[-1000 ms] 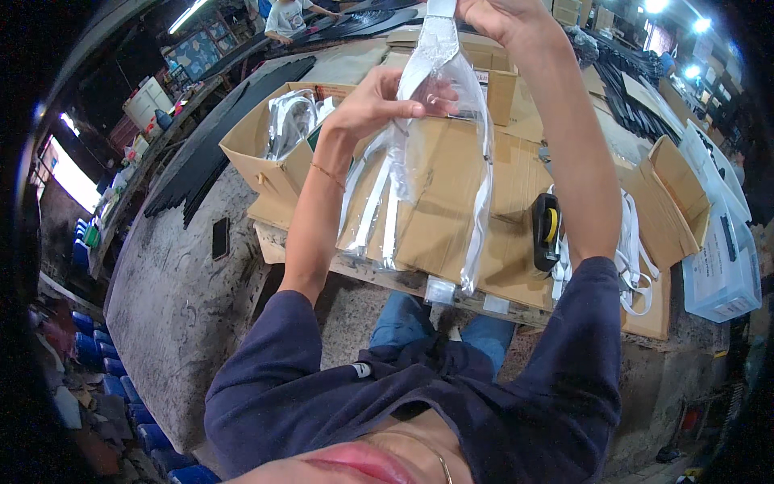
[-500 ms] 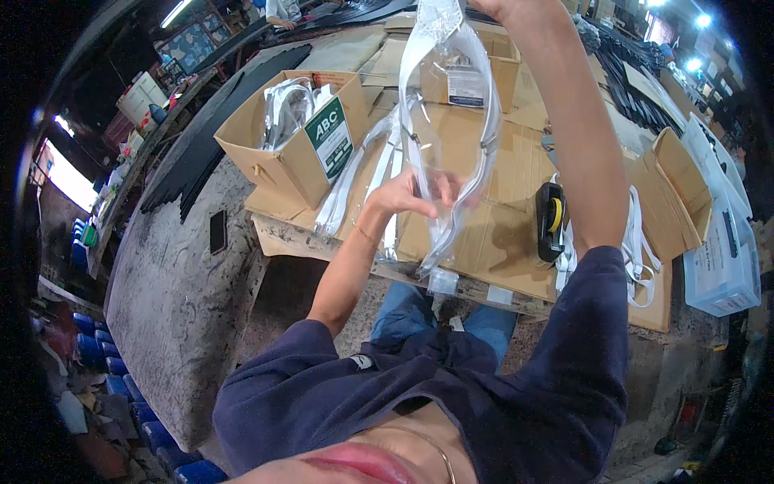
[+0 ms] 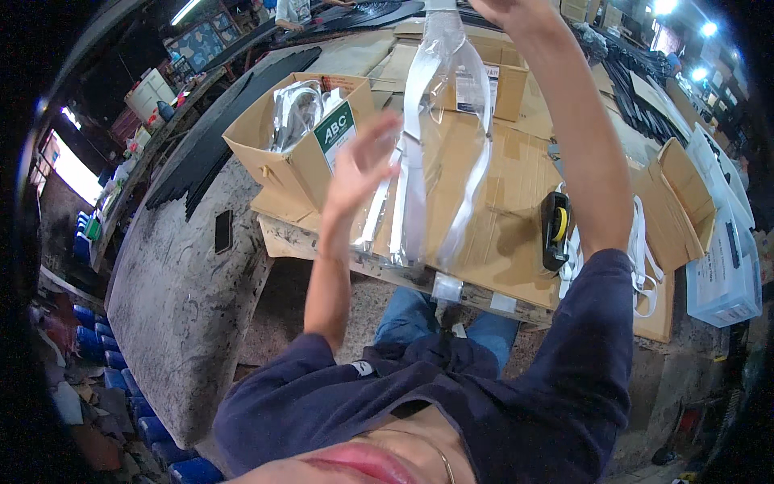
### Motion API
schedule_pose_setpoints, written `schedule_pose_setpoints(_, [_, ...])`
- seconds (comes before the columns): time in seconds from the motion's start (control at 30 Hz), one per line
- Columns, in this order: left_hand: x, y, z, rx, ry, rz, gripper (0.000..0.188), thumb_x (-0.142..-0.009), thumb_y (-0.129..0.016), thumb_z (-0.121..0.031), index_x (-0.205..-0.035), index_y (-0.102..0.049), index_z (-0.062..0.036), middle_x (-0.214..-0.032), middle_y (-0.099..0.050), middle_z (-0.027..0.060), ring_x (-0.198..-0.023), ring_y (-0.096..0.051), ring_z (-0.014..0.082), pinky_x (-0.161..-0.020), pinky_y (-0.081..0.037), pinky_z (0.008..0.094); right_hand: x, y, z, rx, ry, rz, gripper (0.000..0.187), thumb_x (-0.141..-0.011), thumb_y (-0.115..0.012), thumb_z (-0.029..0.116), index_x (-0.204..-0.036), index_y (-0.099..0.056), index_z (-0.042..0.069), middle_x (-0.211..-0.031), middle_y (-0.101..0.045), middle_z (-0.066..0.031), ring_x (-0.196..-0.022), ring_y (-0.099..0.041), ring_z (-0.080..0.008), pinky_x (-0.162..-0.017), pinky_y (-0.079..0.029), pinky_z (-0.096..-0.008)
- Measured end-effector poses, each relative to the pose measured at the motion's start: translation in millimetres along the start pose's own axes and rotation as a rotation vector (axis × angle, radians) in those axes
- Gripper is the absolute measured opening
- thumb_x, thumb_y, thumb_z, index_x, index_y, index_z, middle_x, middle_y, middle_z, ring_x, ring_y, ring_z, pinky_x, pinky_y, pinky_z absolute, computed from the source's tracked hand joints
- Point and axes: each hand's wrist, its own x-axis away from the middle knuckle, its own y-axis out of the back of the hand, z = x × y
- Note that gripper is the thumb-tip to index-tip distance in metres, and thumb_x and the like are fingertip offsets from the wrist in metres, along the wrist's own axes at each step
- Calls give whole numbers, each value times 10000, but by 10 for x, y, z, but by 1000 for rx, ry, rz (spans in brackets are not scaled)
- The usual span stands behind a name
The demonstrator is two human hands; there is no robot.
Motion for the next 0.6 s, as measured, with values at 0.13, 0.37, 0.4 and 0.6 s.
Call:
schedule_pose_setpoints(0.13, [-1233,-12,-730,-42,9,205,512,-780,-770,-221,-1177,-589,47,-1057,-646,117,-965,-617,184,-853,-492,317,-194,52,-76,-2,-177,172,271,-963,-409,24,-1217,-418,-72,-1089,-585,-240,-902,-646,-285,-782,-575,-372])
schedule_pose_setpoints(0.37, [-1707,13,-814,-71,109,154,171,-793,-727,-143,-838,-694,19,-705,-649,30,-621,-568,82,-576,-465,235,116,445,-309,290,-311,379,403,-975,-517,393,-989,-627,6,-781,-602,-18,-691,-563,-104,-635,-477,-230])
schedule_pose_setpoints(0.4, [-1701,126,-793,-192,102,142,153,-799,-727,-126,-830,-687,18,-692,-634,25,-604,-560,84,-564,-462,228,309,427,-486,503,-223,369,332,-955,-549,275,-1073,-599,-31,-939,-630,-76,-839,-605,-156,-781,-484,-272])
schedule_pose_setpoints(0.6, [-1773,85,-864,-147,57,126,184,-811,-718,-159,-821,-676,20,-683,-626,25,-582,-551,90,-530,-447,245,704,662,-794,493,-239,296,357,-890,-649,173,-1146,-595,-70,-1066,-673,-124,-966,-657,-175,-888,-504,-279])
